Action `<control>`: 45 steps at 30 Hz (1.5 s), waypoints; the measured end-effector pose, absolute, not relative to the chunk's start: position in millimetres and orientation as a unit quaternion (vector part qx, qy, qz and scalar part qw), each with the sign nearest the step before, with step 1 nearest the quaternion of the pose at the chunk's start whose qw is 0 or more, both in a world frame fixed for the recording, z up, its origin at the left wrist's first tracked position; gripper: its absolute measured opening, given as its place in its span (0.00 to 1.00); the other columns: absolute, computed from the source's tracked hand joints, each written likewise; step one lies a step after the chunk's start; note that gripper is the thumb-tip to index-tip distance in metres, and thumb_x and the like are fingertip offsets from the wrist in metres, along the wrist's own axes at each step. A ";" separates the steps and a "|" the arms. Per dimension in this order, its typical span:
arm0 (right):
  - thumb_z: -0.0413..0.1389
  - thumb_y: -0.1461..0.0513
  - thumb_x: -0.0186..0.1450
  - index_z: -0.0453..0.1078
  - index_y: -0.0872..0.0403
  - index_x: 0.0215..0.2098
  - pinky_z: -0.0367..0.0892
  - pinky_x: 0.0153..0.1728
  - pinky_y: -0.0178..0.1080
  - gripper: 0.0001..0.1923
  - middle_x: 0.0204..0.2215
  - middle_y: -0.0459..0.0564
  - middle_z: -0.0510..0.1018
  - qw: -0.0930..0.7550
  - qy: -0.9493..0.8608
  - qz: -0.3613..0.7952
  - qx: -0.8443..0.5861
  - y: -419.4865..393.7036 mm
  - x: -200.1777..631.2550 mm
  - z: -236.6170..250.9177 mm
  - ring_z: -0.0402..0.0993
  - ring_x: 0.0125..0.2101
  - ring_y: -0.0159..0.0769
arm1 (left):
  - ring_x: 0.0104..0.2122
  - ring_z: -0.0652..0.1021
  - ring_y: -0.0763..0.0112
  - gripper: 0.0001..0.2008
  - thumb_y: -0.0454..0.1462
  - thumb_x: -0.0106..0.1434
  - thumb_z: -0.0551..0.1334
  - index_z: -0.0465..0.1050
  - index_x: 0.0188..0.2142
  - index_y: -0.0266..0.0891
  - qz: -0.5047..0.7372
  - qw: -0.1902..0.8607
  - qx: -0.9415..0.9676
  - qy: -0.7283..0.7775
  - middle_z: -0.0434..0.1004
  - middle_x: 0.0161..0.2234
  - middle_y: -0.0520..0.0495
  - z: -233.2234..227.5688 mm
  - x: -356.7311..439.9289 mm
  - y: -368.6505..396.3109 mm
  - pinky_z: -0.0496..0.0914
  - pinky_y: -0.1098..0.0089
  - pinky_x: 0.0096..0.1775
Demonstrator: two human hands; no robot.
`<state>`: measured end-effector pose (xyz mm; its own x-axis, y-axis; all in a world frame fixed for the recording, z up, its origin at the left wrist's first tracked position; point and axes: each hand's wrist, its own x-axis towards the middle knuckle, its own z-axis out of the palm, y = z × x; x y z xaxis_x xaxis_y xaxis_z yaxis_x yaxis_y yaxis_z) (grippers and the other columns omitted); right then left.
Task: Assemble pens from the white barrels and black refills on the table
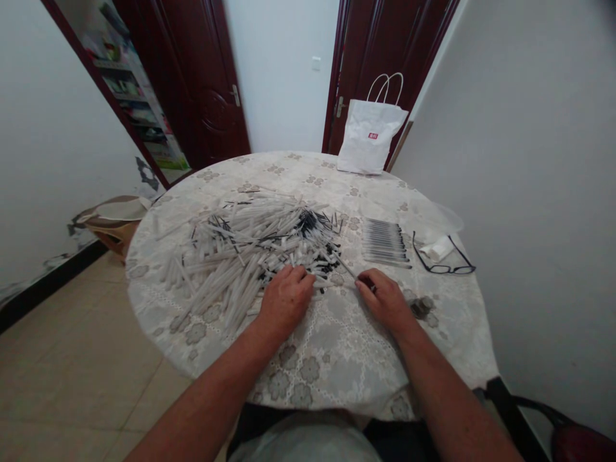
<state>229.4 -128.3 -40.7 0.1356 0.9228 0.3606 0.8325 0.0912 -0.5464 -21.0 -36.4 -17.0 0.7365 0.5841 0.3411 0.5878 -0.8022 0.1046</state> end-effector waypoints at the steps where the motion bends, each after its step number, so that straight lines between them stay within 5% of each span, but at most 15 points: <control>1: 0.53 0.60 0.70 0.71 0.53 0.40 0.67 0.40 0.40 0.06 0.35 0.51 0.77 0.344 -0.651 0.068 -0.673 -128.5 230.3 -41.0 0.73 0.35 0.39 | 0.41 0.72 0.58 0.07 0.34 0.68 0.60 0.76 0.43 0.41 -0.177 0.002 -0.934 -0.309 0.75 0.40 0.42 -17.6 -20.7 -38.9 0.68 0.60 0.43; 8: 0.53 0.60 0.70 0.71 0.53 0.40 0.67 0.39 0.40 0.07 0.34 0.51 0.77 0.345 -0.655 0.082 -0.667 -129.7 232.3 -40.4 0.73 0.35 0.39 | 0.38 0.72 0.58 0.05 0.33 0.67 0.61 0.74 0.33 0.40 -0.135 0.007 -0.954 -0.268 0.73 0.35 0.43 -27.3 -15.9 -47.1 0.67 0.60 0.40; 12: 0.53 0.60 0.70 0.71 0.53 0.40 0.67 0.38 0.40 0.07 0.34 0.51 0.77 0.355 -0.653 0.085 -0.664 -131.4 234.3 -40.2 0.73 0.34 0.39 | 0.41 0.73 0.58 0.06 0.32 0.69 0.58 0.74 0.38 0.39 -0.154 -0.012 -0.956 -0.250 0.74 0.38 0.42 -30.1 -14.4 -46.4 0.69 0.60 0.42; 17: 0.54 0.59 0.70 0.71 0.52 0.40 0.67 0.36 0.39 0.06 0.34 0.50 0.76 0.374 -0.667 0.106 -0.635 -134.3 236.9 -38.5 0.72 0.33 0.38 | 0.41 0.77 0.64 0.11 0.39 0.73 0.53 0.71 0.48 0.40 -0.313 -0.257 -0.850 -0.337 0.79 0.44 0.42 -26.1 -19.2 -44.0 0.70 0.63 0.46; 23: 0.53 0.61 0.70 0.70 0.51 0.40 0.68 0.37 0.40 0.04 0.34 0.51 0.75 0.365 -0.705 0.121 -0.596 -135.0 232.4 -36.4 0.72 0.34 0.39 | 0.24 0.73 0.74 0.14 0.46 0.68 0.59 0.73 0.46 0.40 -0.372 -0.520 -0.653 -0.407 0.81 0.34 0.48 -13.2 -21.9 -33.7 0.67 0.72 0.28; 28: 0.53 0.61 0.70 0.71 0.51 0.41 0.67 0.38 0.40 0.05 0.35 0.51 0.75 0.365 -0.714 0.116 -0.587 -134.5 231.1 -37.5 0.72 0.35 0.39 | 0.24 0.73 0.74 0.15 0.45 0.64 0.63 0.77 0.45 0.40 -0.382 -0.528 -0.636 -0.413 0.74 0.25 0.53 -10.6 -22.3 -29.7 0.67 0.73 0.29; 45: 0.53 0.63 0.71 0.71 0.52 0.44 0.70 0.40 0.41 0.05 0.38 0.53 0.75 0.370 -0.739 0.076 -0.558 -135.1 225.9 -37.9 0.72 0.38 0.39 | 0.28 0.77 0.74 0.13 0.43 0.65 0.64 0.81 0.45 0.42 -0.380 -0.500 -0.690 -0.360 0.79 0.39 0.46 -21.1 -21.7 -30.8 0.72 0.70 0.34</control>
